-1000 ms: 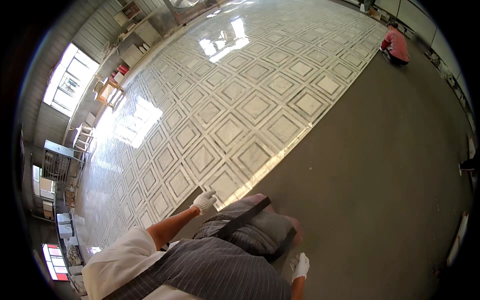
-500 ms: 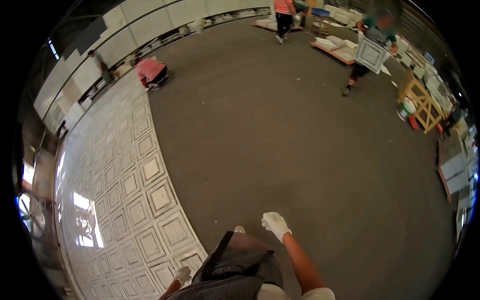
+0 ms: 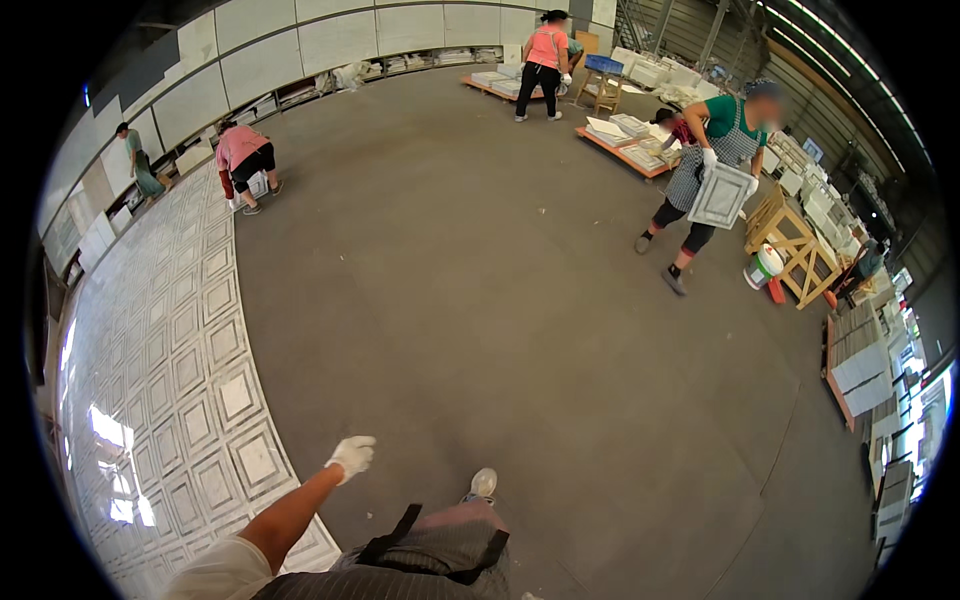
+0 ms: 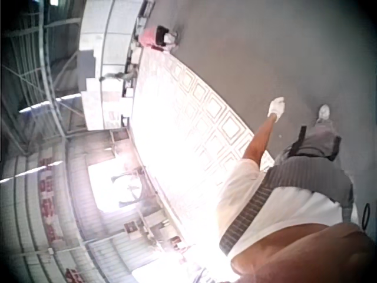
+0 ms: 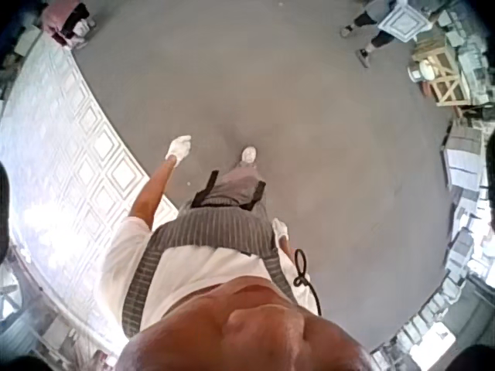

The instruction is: The person picks up square tiles from a stack, walks to the floor, and places them in a grid pattern. They repeat this process multiple times, aligning each tile with the existing layout.

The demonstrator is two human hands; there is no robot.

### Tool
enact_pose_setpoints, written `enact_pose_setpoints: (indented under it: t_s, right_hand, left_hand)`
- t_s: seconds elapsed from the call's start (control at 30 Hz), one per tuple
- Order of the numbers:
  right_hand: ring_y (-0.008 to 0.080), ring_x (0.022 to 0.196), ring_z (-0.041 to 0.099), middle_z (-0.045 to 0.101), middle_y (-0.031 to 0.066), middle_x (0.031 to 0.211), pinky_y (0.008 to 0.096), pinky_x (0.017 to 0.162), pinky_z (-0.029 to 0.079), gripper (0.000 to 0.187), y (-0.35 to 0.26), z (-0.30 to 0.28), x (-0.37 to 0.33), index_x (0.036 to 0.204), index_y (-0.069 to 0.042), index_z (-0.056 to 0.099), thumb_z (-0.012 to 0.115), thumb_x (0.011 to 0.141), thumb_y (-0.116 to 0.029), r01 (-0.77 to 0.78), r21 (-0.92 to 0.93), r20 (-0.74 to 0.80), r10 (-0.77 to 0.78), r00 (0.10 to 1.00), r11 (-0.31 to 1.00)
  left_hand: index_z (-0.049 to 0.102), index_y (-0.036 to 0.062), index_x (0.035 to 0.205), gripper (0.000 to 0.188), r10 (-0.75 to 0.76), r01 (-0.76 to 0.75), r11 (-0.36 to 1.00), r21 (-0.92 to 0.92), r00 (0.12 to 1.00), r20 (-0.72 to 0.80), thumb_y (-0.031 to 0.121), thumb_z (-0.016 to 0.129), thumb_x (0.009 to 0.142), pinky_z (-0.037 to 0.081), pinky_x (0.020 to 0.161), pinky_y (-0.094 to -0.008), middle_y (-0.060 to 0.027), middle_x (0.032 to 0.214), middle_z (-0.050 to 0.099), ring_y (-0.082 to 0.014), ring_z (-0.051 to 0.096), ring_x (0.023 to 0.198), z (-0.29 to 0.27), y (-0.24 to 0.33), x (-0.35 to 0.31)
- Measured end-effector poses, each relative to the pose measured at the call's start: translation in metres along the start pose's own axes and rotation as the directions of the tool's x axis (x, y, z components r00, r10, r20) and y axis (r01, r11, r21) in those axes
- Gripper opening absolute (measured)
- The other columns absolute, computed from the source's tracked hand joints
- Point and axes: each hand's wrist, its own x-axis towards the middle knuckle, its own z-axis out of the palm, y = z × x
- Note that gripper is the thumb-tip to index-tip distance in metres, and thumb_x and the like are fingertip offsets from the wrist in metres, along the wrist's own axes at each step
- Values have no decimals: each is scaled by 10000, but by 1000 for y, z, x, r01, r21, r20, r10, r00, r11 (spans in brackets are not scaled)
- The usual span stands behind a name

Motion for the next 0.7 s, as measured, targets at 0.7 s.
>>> enact_pose_setpoints:
  t_s: [0.7]
  right_hand:
    - [191, 828, 650, 658, 105, 952, 318, 739, 536, 344, -756, 203, 153, 1150, -6, 565, 593, 920, -262, 586, 6, 16, -586, 810, 810]
  left_hand:
    - [724, 103, 854, 175, -229, -97, -904, 416, 932, -280, 168, 572, 795, 548, 704, -388, -91, 854, 700, -274, 669, 834, 74, 197, 424]
